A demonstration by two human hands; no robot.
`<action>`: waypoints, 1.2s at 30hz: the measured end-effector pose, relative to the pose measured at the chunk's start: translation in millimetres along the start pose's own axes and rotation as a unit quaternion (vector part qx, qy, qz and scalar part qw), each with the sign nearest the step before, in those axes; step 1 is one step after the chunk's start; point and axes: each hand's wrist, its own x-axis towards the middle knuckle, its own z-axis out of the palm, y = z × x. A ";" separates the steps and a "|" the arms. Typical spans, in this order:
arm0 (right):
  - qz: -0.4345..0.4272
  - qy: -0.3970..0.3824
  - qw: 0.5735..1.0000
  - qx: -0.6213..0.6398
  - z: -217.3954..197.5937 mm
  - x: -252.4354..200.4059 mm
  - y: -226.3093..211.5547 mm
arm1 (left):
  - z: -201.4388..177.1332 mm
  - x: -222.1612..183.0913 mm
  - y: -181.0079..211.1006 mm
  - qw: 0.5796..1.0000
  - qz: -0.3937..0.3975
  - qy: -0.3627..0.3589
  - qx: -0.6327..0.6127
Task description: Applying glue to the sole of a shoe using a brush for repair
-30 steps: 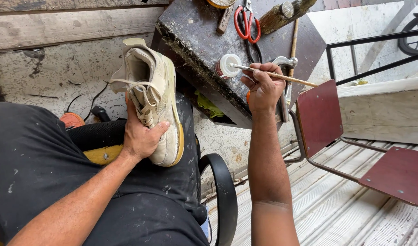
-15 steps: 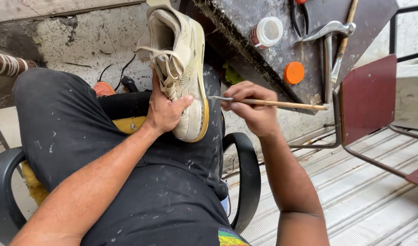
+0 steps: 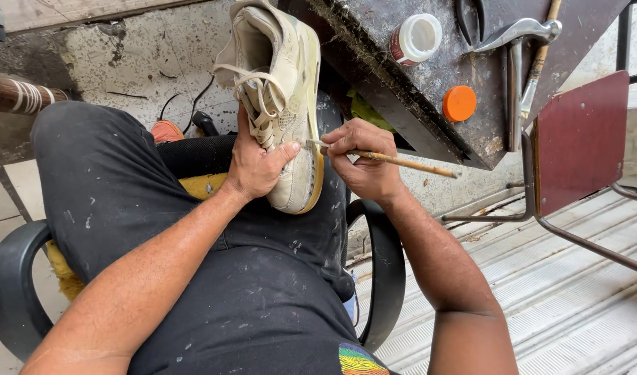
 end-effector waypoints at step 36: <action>-0.296 -0.179 0.888 -0.303 -7.9 -18.7 0.1 | 27.3 -15.9 47.7 0.969 0.025 0.041 0.243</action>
